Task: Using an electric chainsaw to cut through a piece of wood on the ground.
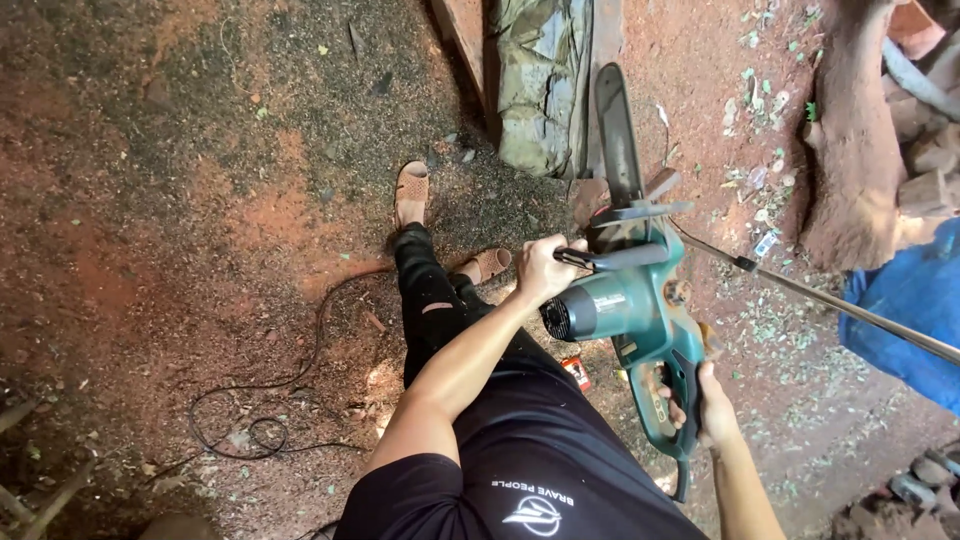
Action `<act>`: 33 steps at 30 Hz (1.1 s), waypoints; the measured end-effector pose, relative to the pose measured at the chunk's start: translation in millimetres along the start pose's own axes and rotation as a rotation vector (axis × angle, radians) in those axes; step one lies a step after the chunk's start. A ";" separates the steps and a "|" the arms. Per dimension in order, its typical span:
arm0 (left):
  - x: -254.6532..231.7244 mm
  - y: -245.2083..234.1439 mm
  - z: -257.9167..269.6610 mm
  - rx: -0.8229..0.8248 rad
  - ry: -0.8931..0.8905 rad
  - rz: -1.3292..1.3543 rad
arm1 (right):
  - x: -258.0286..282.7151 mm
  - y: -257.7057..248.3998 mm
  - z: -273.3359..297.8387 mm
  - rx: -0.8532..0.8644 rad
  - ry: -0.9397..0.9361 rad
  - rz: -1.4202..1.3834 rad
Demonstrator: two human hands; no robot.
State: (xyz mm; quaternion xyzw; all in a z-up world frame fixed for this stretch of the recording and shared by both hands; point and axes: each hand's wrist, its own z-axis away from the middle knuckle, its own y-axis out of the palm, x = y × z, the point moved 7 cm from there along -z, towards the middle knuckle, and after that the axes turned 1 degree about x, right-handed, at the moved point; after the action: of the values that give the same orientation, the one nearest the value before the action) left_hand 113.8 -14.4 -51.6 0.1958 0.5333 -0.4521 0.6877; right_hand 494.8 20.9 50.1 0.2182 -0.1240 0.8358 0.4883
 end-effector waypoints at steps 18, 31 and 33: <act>17.9 -22.0 -15.4 -0.065 -0.259 -0.123 | -37.8 -1.6 -74.9 0.058 0.069 -0.058; 13.7 -29.3 -17.2 -0.071 -0.247 -0.108 | -34.5 0.6 -77.2 0.012 0.057 -0.047; 21.3 -25.5 -19.0 -0.083 -0.245 -0.095 | -40.7 -8.2 -79.1 0.000 0.054 -0.028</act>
State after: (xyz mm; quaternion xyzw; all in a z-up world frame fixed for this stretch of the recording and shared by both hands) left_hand 82.6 -22.0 -72.3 0.0849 0.4721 -0.4822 0.7331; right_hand 500.1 27.2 -38.9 0.1971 -0.1076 0.8344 0.5033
